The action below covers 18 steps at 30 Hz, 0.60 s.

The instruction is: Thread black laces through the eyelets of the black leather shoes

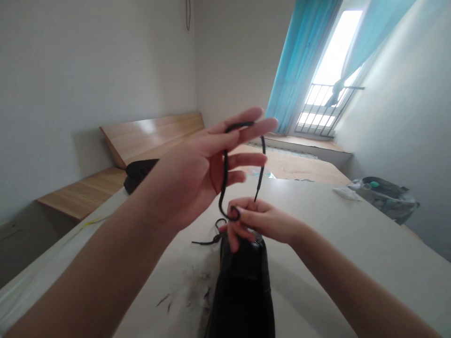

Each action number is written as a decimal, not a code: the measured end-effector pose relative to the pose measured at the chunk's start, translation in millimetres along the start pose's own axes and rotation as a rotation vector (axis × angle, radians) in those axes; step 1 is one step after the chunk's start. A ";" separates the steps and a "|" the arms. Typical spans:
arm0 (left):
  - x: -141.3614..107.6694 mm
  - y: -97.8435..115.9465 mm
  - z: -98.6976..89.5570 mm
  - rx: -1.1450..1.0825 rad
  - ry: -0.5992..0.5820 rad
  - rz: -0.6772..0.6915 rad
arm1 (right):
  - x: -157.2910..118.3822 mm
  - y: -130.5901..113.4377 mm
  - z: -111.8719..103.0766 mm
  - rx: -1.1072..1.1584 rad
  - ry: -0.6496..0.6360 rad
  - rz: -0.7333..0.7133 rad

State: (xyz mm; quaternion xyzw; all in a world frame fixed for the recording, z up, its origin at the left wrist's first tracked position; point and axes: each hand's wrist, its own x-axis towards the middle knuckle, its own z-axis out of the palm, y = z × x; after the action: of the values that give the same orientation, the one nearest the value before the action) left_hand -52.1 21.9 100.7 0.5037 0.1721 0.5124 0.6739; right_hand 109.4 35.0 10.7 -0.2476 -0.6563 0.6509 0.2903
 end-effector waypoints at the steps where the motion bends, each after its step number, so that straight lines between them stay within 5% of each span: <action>1: -0.3 5.6 -1.3 -0.028 0.095 0.051 | -1.5 1.1 -12.2 0.031 0.062 -0.020; 4: 1.1 23.4 -12.3 -0.068 0.366 0.215 | -14.2 7.8 -66.1 0.084 0.327 -0.084; 9: 4.7 43.8 -37.4 -0.109 0.498 0.374 | -59.6 26.4 -149.5 0.102 0.646 -0.116; 18: 5.6 55.5 -61.6 -0.129 0.612 0.410 | -126.7 52.5 -218.2 0.115 1.019 -0.198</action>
State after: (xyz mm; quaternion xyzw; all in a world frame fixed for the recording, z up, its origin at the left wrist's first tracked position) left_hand -124.6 55.9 123.1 0.3079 0.2284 0.7734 0.5049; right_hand 349.9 102.5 -52.6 -0.4535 -0.4152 0.4520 0.6463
